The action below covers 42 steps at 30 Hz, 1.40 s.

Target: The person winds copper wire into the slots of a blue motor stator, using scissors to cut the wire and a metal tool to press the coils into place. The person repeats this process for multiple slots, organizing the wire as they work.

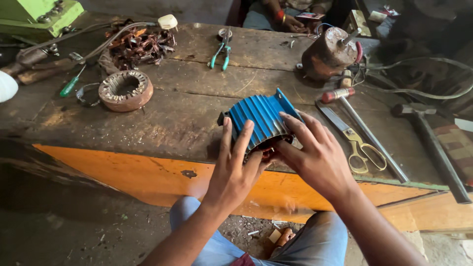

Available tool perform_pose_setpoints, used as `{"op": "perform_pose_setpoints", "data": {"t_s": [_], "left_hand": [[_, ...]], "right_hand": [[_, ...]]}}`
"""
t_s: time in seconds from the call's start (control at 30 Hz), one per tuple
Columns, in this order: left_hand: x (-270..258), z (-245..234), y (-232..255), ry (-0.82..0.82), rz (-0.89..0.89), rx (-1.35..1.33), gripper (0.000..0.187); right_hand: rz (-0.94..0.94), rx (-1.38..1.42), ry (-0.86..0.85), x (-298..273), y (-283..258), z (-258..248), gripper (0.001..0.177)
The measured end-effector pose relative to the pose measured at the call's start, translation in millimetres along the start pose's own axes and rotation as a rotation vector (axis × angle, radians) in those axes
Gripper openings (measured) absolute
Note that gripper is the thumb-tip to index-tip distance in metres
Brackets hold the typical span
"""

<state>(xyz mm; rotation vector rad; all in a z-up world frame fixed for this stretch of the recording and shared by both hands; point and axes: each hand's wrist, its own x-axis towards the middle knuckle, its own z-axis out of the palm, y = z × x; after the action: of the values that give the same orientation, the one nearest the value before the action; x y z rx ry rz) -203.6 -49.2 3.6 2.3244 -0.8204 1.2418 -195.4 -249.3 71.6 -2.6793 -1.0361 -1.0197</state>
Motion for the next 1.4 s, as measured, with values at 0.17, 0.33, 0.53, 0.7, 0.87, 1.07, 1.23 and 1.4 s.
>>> {"op": "perform_pose_setpoints", "data": {"t_s": [0.17, 0.33, 0.53, 0.7, 0.87, 1.07, 1.23, 1.4], "left_hand": [[-2.0, 3.5, -0.9, -0.025, 0.032, 0.063, 0.024], [0.3, 12.9, -3.1, 0.045, 0.008, 0.033, 0.021], [4.1, -1.9, -6.8, -0.038, -0.017, -0.079, 0.015], [0.7, -12.7, -2.4, -0.097, -0.046, -0.036, 0.022], [14.8, -3.6, 2.0, -0.029, -0.09, -0.02, 0.023], [6.8, 2.3, 0.9, 0.007, -0.06, -0.003, 0.017], [3.8, 9.6, 4.2, -0.009, -0.086, 0.032, 0.018], [-4.1, -11.0, -13.4, -0.139, -0.04, -0.255, 0.028]], "right_hand": [[-0.088, -0.027, 0.072, -5.8, 14.5, 12.0, 0.02], [-0.088, -0.038, 0.167, -9.8, 15.6, 30.1, 0.016], [-0.04, 0.056, 0.118, -10.4, 16.3, 24.3, 0.022], [0.064, 0.06, -0.043, -11.3, 4.4, 11.5, 0.02], [0.065, 0.012, -0.072, -1.8, 1.4, 10.0, 0.027], [-0.047, 0.006, 0.01, -7.9, 13.8, 17.1, 0.022], [-0.039, 0.002, 0.054, -8.9, 13.2, 25.7, 0.025], [0.082, 0.198, 0.088, -10.7, 8.7, 19.6, 0.026]]}}
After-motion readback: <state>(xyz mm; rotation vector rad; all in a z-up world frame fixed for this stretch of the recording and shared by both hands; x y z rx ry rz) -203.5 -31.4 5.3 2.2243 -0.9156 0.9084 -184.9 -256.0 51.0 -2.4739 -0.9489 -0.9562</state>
